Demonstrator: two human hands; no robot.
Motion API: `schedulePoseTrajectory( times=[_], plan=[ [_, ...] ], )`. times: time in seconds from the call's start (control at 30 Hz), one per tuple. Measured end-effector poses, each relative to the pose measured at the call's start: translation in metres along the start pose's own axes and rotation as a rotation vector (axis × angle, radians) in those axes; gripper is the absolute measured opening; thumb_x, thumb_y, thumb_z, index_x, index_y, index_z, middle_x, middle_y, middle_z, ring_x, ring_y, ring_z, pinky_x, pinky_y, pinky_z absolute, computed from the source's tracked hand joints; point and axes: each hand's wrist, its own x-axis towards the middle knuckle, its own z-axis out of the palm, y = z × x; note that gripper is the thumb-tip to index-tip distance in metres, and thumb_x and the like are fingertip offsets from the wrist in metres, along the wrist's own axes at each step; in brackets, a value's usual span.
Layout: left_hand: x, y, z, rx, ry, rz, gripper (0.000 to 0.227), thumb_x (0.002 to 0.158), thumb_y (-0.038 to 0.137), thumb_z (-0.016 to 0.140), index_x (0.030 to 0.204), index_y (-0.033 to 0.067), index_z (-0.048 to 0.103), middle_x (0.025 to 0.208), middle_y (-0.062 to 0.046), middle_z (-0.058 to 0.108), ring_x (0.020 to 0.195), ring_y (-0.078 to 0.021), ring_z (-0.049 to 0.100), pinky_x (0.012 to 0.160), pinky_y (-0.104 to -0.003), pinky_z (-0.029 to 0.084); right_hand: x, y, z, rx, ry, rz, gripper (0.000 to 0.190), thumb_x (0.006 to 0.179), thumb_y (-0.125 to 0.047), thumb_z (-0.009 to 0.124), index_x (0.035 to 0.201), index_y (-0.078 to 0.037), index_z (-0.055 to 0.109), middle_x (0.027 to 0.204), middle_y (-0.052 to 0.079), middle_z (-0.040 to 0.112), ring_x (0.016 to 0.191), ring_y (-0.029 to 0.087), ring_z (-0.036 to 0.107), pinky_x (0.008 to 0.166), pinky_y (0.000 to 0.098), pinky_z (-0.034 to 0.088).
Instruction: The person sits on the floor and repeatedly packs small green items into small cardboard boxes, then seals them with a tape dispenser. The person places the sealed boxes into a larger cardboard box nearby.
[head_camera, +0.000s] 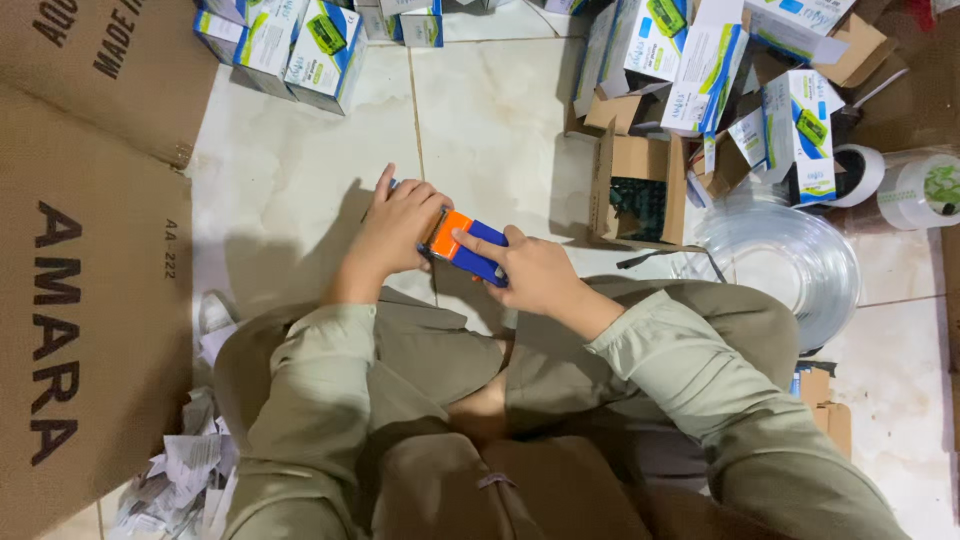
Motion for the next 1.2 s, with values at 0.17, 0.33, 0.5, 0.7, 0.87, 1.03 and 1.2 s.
schedulePoseTrajectory(
  times=[0.17,0.33,0.5,0.7,0.87,1.03,1.2],
  plan=[
    [0.004,-0.025,0.014,-0.513,0.003,-0.014,0.096,0.033,0.024,0.094,0.119,0.0178,0.051,0.118,-0.006,0.055,0.126,-0.0313,0.038,0.113,-0.052,-0.004,-0.009,-0.007,-0.028,0.058,0.009,-0.008,0.073,0.077,-0.033,0.061,0.144,-0.036,0.031,0.093,0.016,0.056,0.08,0.04,0.067,0.067,0.0446,0.055],
    [-0.01,-0.048,-0.007,-0.746,0.01,0.034,0.088,0.045,0.013,0.09,0.123,0.0125,0.049,0.121,-0.02,0.051,0.125,-0.0412,0.04,0.111,-0.054,0.016,-0.013,0.002,-0.036,0.097,-0.045,0.009,0.07,0.078,-0.033,0.062,0.143,-0.033,0.036,0.09,0.017,0.059,0.08,0.039,0.067,0.066,0.0437,0.056],
    [-0.022,-0.046,-0.029,-0.666,-0.088,-0.293,0.086,0.051,-0.004,0.085,0.124,0.0181,0.046,0.119,-0.018,0.051,0.124,-0.0386,0.045,0.108,-0.05,0.031,-0.01,0.014,-0.026,-0.032,-0.191,0.082,0.064,0.075,-0.027,0.067,0.136,-0.032,0.047,0.095,0.018,0.062,0.088,0.038,0.067,0.071,0.0446,0.056],
    [-0.016,-0.067,0.001,-0.595,-0.099,-0.374,0.088,0.055,0.001,0.086,0.126,0.0236,0.039,0.112,-0.018,0.051,0.118,-0.0382,0.046,0.102,-0.046,0.034,0.006,0.005,-0.017,-0.133,-0.158,0.056,0.067,0.074,-0.028,0.069,0.136,-0.035,0.046,0.094,0.016,0.063,0.087,0.035,0.068,0.068,0.0433,0.057],
    [-0.019,-0.059,-0.001,-0.679,-0.056,-0.403,0.085,0.055,-0.007,0.083,0.124,0.0174,0.04,0.111,-0.025,0.049,0.111,-0.0433,0.05,0.086,-0.049,0.047,0.011,0.009,0.052,-0.367,0.031,0.049,0.062,0.072,-0.023,0.066,0.131,-0.032,0.052,0.091,0.015,0.058,0.079,0.032,0.066,0.064,0.043,0.055],
    [-0.02,-0.057,0.011,-0.779,0.041,-0.345,0.078,0.055,-0.008,0.083,0.12,0.0104,0.043,0.106,-0.026,0.057,0.093,-0.041,0.059,0.055,-0.042,0.055,0.024,0.026,0.05,-0.257,0.038,0.175,0.057,0.071,-0.034,0.066,0.127,-0.033,0.056,0.093,0.014,0.057,0.08,0.034,0.066,0.063,0.0458,0.055],
    [-0.016,-0.042,0.02,-0.917,0.406,-0.354,0.077,0.048,-0.002,0.087,0.112,0.0108,0.048,0.115,-0.016,0.056,0.115,-0.0361,0.048,0.098,-0.049,0.038,0.036,0.083,0.024,0.795,0.167,0.453,0.076,0.078,-0.032,0.066,0.142,-0.044,0.028,0.135,0.027,0.044,0.12,0.045,0.048,0.097,0.0501,0.041]
  ],
)
